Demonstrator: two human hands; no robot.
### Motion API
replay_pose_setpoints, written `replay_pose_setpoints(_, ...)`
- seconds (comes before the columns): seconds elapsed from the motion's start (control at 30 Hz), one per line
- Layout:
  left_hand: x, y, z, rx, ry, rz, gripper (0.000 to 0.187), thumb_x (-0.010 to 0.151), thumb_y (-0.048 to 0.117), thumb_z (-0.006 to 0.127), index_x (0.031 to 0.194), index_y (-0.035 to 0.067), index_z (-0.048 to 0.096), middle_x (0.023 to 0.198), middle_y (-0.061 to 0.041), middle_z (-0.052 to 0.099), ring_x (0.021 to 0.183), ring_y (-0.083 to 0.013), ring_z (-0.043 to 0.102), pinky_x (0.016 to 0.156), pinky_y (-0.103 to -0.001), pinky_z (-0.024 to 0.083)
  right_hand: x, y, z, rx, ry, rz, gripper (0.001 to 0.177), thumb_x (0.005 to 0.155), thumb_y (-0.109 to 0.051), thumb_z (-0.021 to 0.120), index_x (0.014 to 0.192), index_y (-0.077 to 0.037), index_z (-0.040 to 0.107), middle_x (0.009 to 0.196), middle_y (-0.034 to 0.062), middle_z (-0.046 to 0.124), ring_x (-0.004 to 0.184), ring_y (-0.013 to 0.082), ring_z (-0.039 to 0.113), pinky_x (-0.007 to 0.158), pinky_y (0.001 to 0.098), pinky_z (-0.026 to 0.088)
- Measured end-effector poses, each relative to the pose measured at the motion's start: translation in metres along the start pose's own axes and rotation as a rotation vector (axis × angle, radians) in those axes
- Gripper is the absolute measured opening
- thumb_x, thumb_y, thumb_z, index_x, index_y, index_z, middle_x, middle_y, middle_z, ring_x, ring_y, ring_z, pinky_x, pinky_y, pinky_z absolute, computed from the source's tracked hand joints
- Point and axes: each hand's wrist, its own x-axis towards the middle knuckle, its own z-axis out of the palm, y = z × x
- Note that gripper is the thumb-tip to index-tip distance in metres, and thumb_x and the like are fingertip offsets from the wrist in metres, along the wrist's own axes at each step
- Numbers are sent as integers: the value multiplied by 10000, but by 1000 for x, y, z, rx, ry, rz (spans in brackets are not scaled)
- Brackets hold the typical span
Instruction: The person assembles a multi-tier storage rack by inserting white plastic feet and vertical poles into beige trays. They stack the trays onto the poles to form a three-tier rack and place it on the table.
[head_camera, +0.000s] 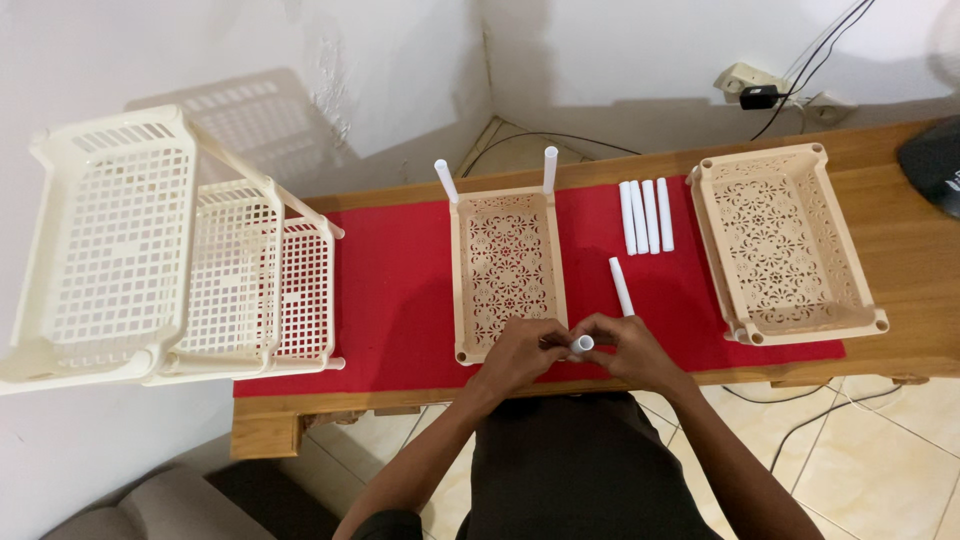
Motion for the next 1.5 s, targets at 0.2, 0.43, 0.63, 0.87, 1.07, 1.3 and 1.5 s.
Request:
replay_pose_setpoints(0.2, 1, -2, 2, -23, 3, -21, 153, 853, 84, 812, 990, 28, 771, 861, -118, 794, 727, -208, 765, 673, -317, 601, 1, -1, -3, -112, -34, 27, 217, 821, -91, 786, 1025, -106, 713, 1017, 46, 813, 991, 201, 796, 923, 368, 646)
replay_pose_setpoints(0.43, -4, -10, 0, -79, 18, -7, 150, 863, 83, 790, 997, 24, 758, 929, -120, 795, 847, -202, 796, 776, -312, 647, 2, 2, 4, -193, -48, 4, 218, 854, -107, 749, 1068, -124, 713, 1045, 33, 798, 984, 200, 785, 913, 377, 631)
replay_pose_setpoints(0.63, -3, -12, 1, -56, 4, -55, 158, 847, 99, 809, 982, 26, 774, 882, -125, 798, 782, -208, 786, 726, -328, 633, 1, 2, 6, -143, -26, -17, 226, 852, -109, 768, 1070, -122, 714, 1031, 33, 810, 993, 200, 790, 934, 373, 626)
replay_pose_setpoints(0.87, -10, -25, 1, 108, -107, -237, 86, 907, 81, 735, 894, -4, 727, 798, -163, 762, 808, -197, 820, 678, -358, 649, 0, 6, 2, -161, 16, -94, 340, 783, -68, 800, 1109, -89, 707, 1109, 71, 776, 1053, 229, 749, 952, 387, 603)
replay_pose_setpoints(1.07, -33, -31, 46, 192, -338, -167, 183, 942, 140, 702, 939, -43, 713, 857, -239, 723, 823, -383, 723, 760, -488, 572, -6, 36, -20, -398, 210, -102, 173, 896, -55, 705, 1063, -87, 738, 1169, 58, 757, 1062, 220, 739, 903, 362, 636)
replay_pose_setpoints(1.3, 13, -40, 130, 430, -57, 209, 344, 846, -86, 578, 1190, -85, 581, 1232, -254, 586, 1186, -422, 583, 953, -473, 541, -6, 70, -43, -752, 359, -132, 266, 841, -1, 649, 1057, -102, 766, 1195, 69, 719, 1109, 293, 675, 880, 415, 587)
replay_pose_setpoints(1.5, 65, -58, 151, 321, 307, 208, 652, 693, -176, 555, 1342, -134, 511, 1322, -315, 523, 1218, -465, 505, 993, -475, 503, 0, 87, -48, -531, 338, 39, 340, 894, 49, 599, 1179, -82, 733, 1250, 146, 681, 1015, 360, 694, 824, 449, 602)
